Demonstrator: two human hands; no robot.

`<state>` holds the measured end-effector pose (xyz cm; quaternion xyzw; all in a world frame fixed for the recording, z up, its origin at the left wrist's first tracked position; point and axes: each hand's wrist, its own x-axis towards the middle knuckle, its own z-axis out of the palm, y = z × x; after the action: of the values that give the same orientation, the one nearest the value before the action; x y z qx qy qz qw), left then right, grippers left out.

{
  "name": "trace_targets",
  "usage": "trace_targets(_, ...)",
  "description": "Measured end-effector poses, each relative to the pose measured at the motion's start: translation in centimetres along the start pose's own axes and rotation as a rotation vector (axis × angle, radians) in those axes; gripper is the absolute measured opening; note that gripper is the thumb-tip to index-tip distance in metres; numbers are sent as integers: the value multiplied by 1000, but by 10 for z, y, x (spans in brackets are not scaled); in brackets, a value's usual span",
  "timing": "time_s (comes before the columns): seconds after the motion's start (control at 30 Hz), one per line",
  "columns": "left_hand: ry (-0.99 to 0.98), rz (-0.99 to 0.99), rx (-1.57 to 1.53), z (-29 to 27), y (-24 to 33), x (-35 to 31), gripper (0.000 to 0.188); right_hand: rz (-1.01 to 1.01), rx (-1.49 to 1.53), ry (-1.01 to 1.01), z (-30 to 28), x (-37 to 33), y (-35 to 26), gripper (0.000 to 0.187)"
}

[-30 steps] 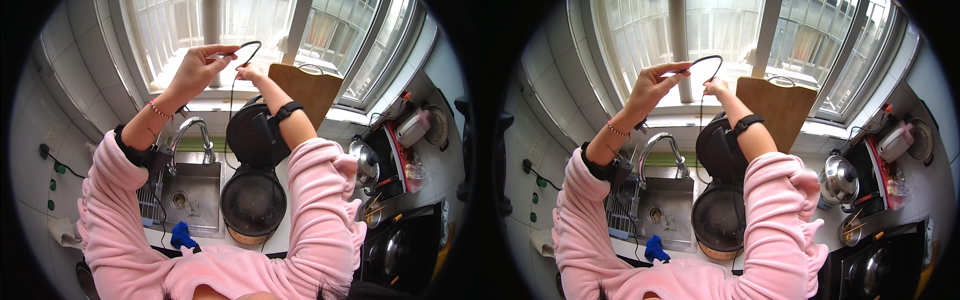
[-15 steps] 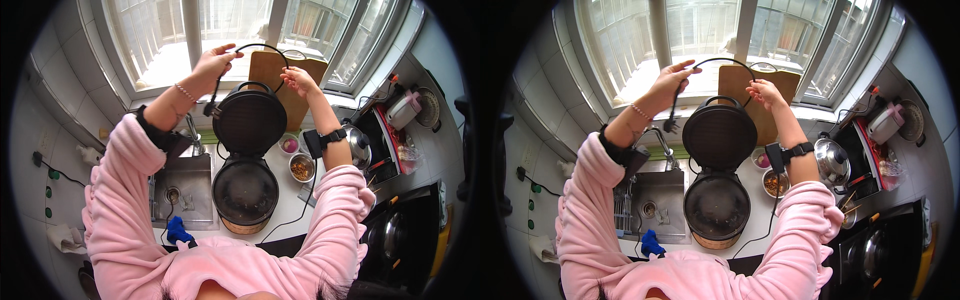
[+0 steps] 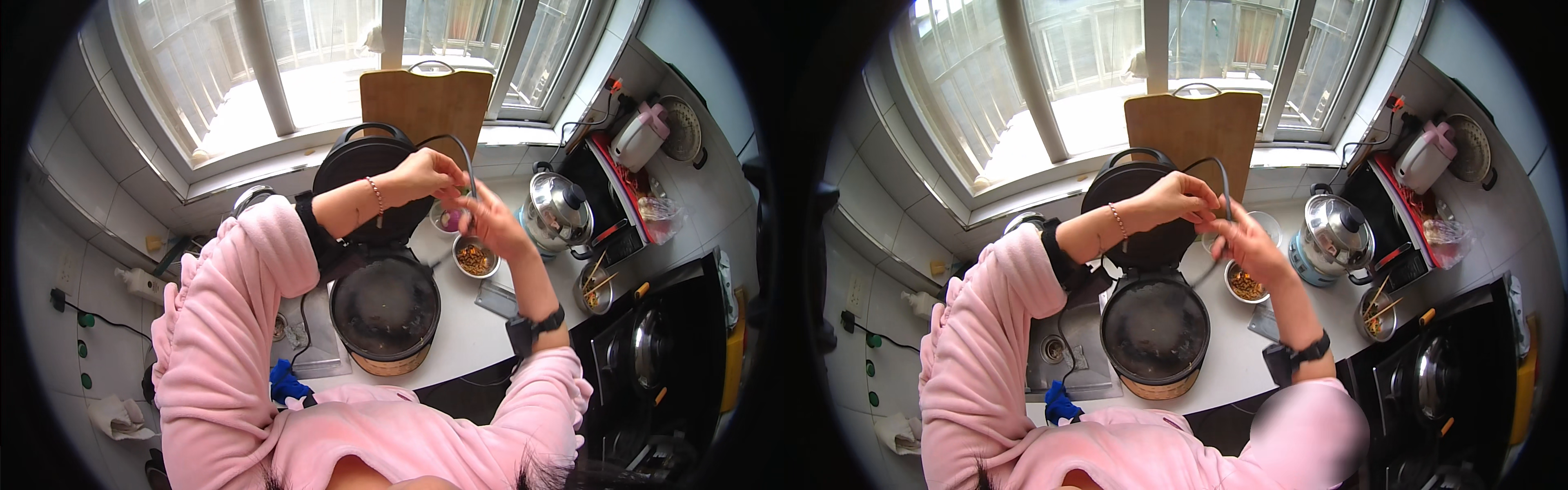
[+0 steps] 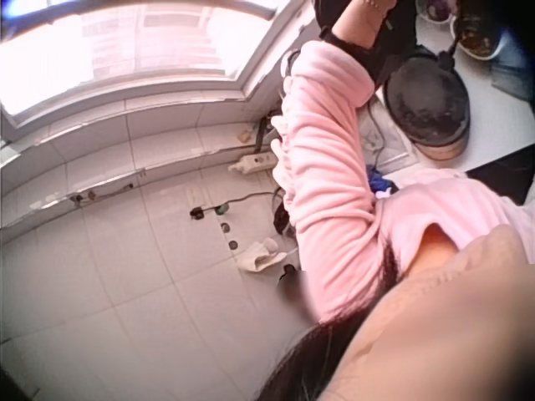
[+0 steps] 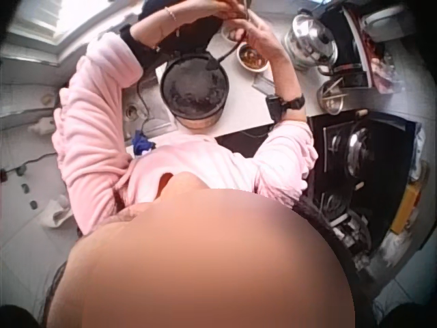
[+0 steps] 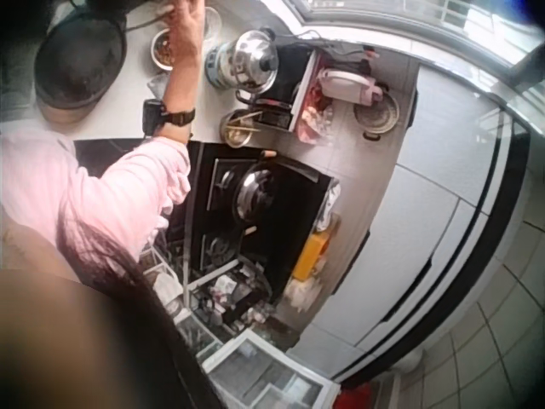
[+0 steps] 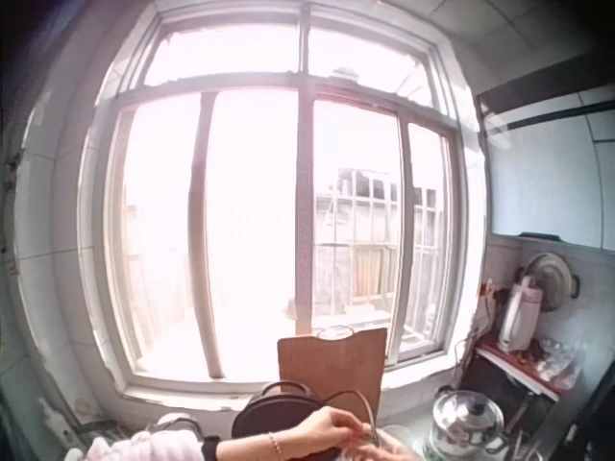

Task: The person washes a metal bowl, chopsticks, and a wooden spatula at the sink using a blue cloth and running water, then places the bowl in a drawer. They later clean the interior of a sandwich press with a cloth and wipe its exterior.

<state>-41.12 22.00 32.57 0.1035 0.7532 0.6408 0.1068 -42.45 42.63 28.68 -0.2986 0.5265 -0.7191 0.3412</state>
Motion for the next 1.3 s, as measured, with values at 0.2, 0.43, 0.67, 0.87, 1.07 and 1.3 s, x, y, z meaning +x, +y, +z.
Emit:
trace_targets(0.2, 494, 328, 1058, -97, -16, 19, 19, 91, 137, 105, 3, -93, 37, 39)
trace_targets(0.43, 365, -46, 958, -180, -83, 48, 43, 325, 82, 414, -4, -188, 141, 24)
trace_targets(0.67, 186, -252, 704, -187, -68, 46, 31, 848, 328, 699, 39, -217, 267, 35)
trace_targets(0.87, 106, -158, 535, -122, -25, -22, 26, 744, 472, 407, 56, -205, 291, 43)
trace_targets(1.07, 245, -124, 579, -67, 8, -87, 24, 645, 531, 296, 53, -202, 295, 64)
trace_targets(1.3, 498, -215, 330, -65, 52, -171, 27, 678, 476, 256, 49, -212, 287, 68)
